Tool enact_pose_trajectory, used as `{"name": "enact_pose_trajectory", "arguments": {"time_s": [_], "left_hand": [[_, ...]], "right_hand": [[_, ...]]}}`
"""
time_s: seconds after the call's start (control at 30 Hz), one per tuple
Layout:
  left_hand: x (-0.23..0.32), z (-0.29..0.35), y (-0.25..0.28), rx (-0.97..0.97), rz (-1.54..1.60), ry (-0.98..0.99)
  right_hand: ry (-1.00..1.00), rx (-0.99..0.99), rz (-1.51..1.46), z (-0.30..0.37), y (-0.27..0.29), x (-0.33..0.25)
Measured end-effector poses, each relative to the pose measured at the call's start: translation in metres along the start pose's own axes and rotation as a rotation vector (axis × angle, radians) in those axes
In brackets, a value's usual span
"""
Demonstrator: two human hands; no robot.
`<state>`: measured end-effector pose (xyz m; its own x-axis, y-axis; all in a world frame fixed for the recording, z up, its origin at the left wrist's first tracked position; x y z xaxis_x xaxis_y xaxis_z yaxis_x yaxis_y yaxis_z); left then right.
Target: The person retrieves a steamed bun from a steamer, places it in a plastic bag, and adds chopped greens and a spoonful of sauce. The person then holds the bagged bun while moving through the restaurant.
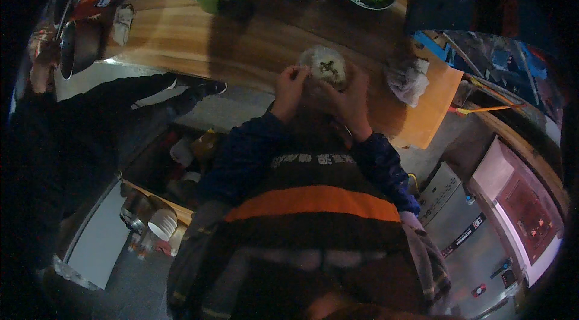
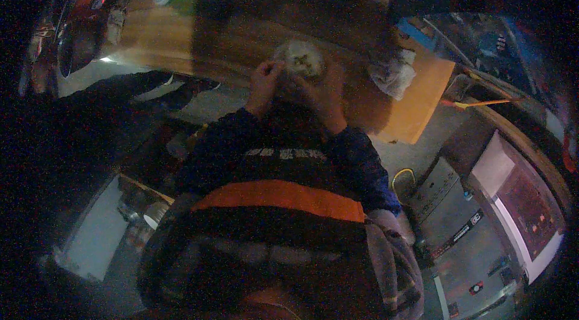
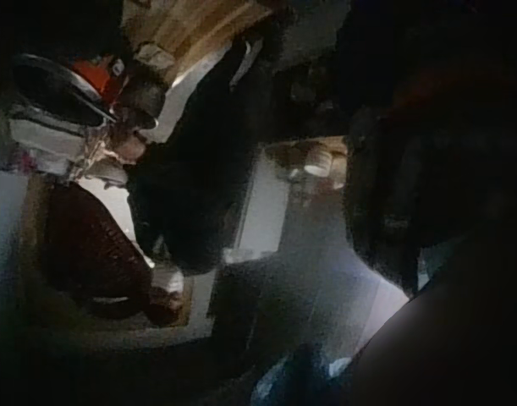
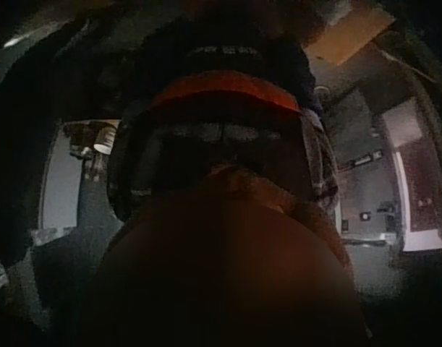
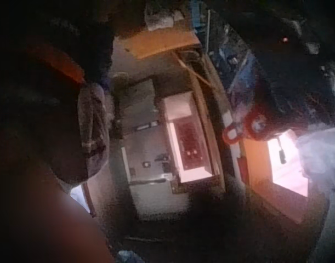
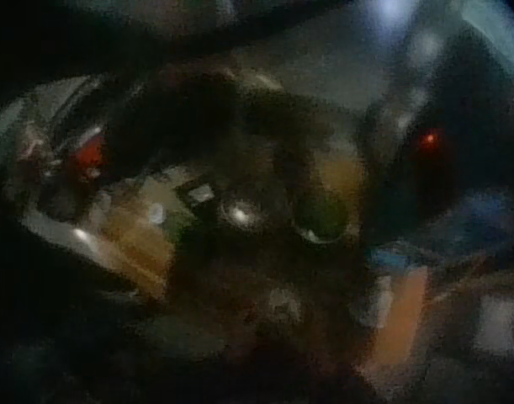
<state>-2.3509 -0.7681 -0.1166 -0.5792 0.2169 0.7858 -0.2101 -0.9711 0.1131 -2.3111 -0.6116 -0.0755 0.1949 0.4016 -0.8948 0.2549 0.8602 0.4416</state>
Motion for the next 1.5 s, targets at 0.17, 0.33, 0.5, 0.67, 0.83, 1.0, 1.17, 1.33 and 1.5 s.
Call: {"name": "enact_pose_trajectory", "arguments": {"time_s": [0.17, 0.33, 0.5, 0.67, 0.83, 1.0, 1.17, 1.33, 1.5], "left_hand": [[-0.008, -0.002, -0.002, -0.044, 0.247, 0.108], [-0.015, -0.005, -0.007, -0.258, 0.670, 0.273], [-0.011, -0.006, -0.017, -0.367, 0.798, 0.322], [0.001, -0.001, -0.017, -0.329, 0.747, 0.178], [0.008, 0.005, -0.008, -0.340, 0.524, 0.315], [0.009, 0.005, -0.009, -0.217, 0.542, 0.279], [-0.001, -0.006, -0.012, -0.184, 0.602, 0.297], [-0.015, -0.016, -0.008, -0.174, 0.735, 0.295], [-0.023, -0.020, 0.007, -0.223, 0.729, 0.328]], "right_hand": [[-0.084, 0.025, 0.004, -0.005, -0.005, 0.009], [-0.247, 0.020, -0.203, -0.011, -0.002, 0.019], [-0.213, -0.030, 0.029, -0.016, 0.000, 0.016], [-0.198, -0.148, -0.029, -0.027, 0.000, 0.013], [-0.423, -0.068, -0.381, -0.024, 0.009, 0.013], [-0.264, -0.102, -0.074, -0.017, 0.006, 0.006], [-0.137, -0.100, 0.158, -0.017, 0.000, 0.001], [-0.623, -0.231, -0.493, -0.029, 0.036, 0.021], [-0.190, -0.392, -0.293, -0.033, 0.074, 0.028]]}}
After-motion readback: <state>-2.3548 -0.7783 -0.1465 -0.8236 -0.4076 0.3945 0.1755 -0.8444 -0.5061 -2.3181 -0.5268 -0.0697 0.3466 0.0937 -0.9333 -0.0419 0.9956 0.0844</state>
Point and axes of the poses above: each hand's wrist, its own z-axis away from the middle knuckle, its own y-axis out of the back of the hand, x = y × z, the point moved 1 cm from there along -z, towards the middle knuckle, and after that the axes turned 12 degrees about -z, right-handed, at the moved point
